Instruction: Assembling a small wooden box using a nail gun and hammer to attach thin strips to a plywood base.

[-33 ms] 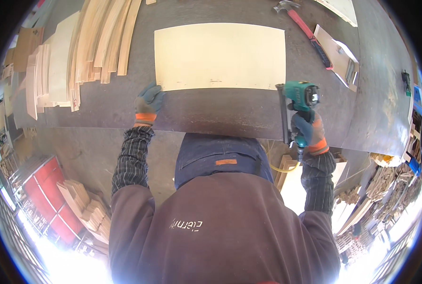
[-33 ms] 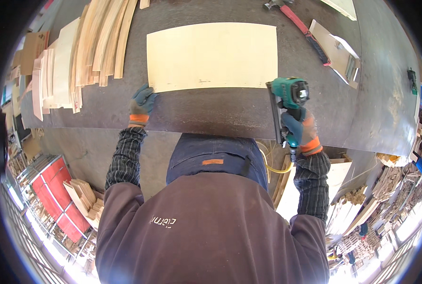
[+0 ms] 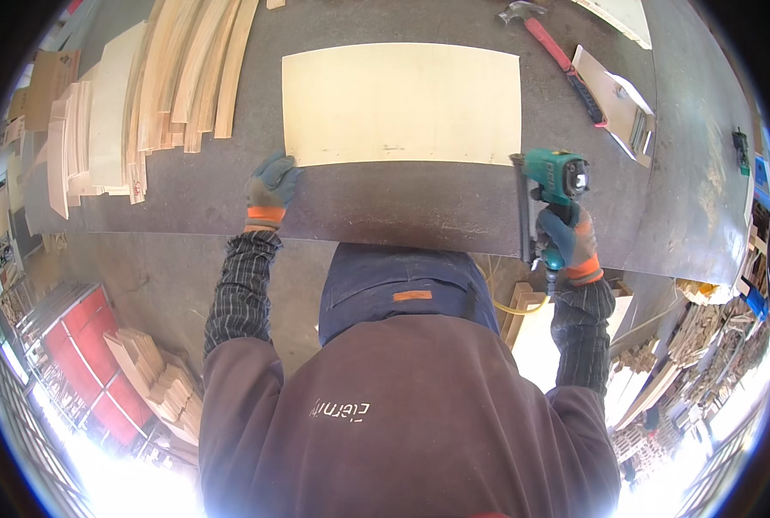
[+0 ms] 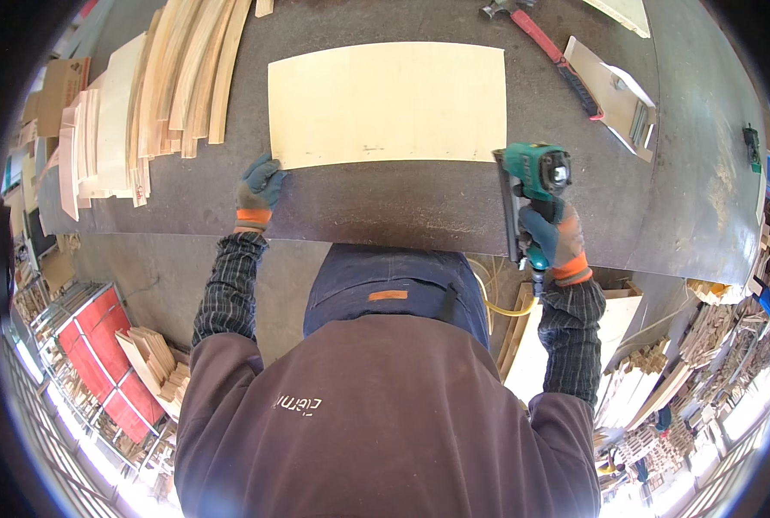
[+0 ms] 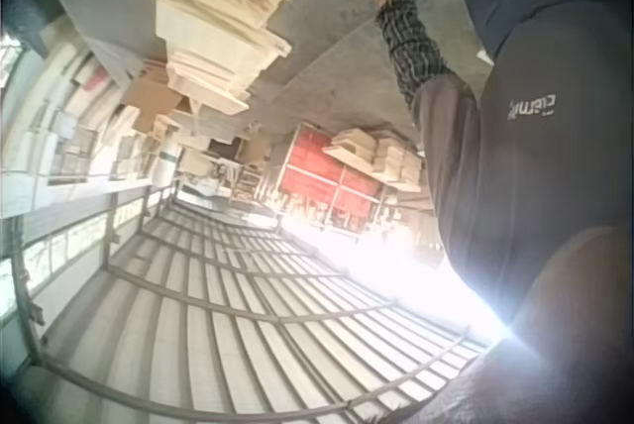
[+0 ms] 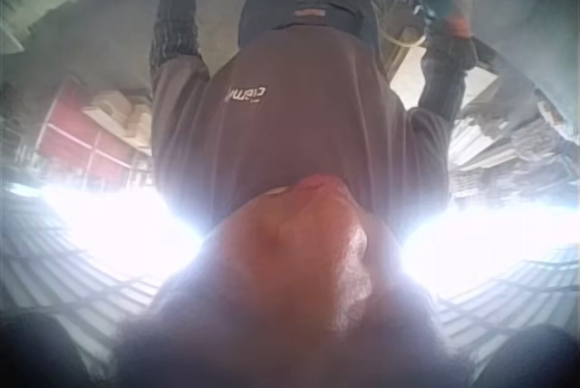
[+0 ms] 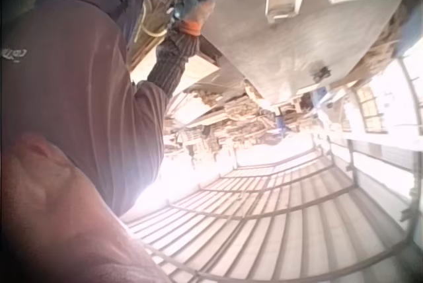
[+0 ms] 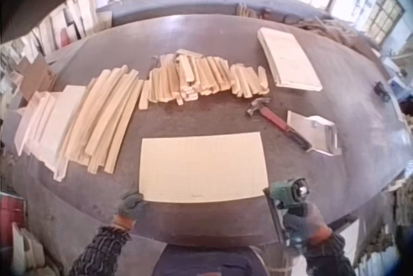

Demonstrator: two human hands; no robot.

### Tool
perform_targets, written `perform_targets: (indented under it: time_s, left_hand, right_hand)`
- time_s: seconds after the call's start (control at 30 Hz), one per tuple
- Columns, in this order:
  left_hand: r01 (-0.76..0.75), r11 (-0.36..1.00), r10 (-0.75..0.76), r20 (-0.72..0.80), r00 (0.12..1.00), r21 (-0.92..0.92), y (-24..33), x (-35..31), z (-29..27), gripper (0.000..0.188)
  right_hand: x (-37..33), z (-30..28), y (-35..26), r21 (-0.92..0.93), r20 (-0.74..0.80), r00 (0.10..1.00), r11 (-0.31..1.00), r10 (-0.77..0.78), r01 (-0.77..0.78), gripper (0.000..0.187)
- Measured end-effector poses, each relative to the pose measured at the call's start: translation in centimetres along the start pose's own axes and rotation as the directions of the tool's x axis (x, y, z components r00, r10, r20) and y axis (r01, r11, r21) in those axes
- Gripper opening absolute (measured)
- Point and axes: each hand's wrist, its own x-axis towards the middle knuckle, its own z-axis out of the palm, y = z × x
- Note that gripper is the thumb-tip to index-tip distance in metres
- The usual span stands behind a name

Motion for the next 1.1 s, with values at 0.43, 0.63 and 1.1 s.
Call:
perform_targets:
  time_s: [0.43, 0.63, 1.1]
  left_hand:
    - [-0.064, 0.988, 0.046, 0.125, 0.991, 0.140, 1.7, 0.4, -0.5, 0.021]
    - [-0.130, 0.983, 0.088, 0.288, 0.954, 0.129, 5.3, 1.1, 0.8, 0.020]
    - [0.263, 0.849, -0.121, -0.316, 0.941, 0.458, 0.8, 31.0, 2.0, 0.047]
  right_hand:
    - [9.5, -16.6, 22.4, -0.776, -0.606, 0.755, 0.396, -0.251, -0.491, 0.013]
    - [9.8, -18.0, 26.7, -0.790, -0.590, 0.691, 0.475, -0.417, -0.388, 0.012]
    - [10.1, -11.4, 23.8, -0.761, -0.636, 0.756, 0.287, -0.155, -0.581, 0.032]
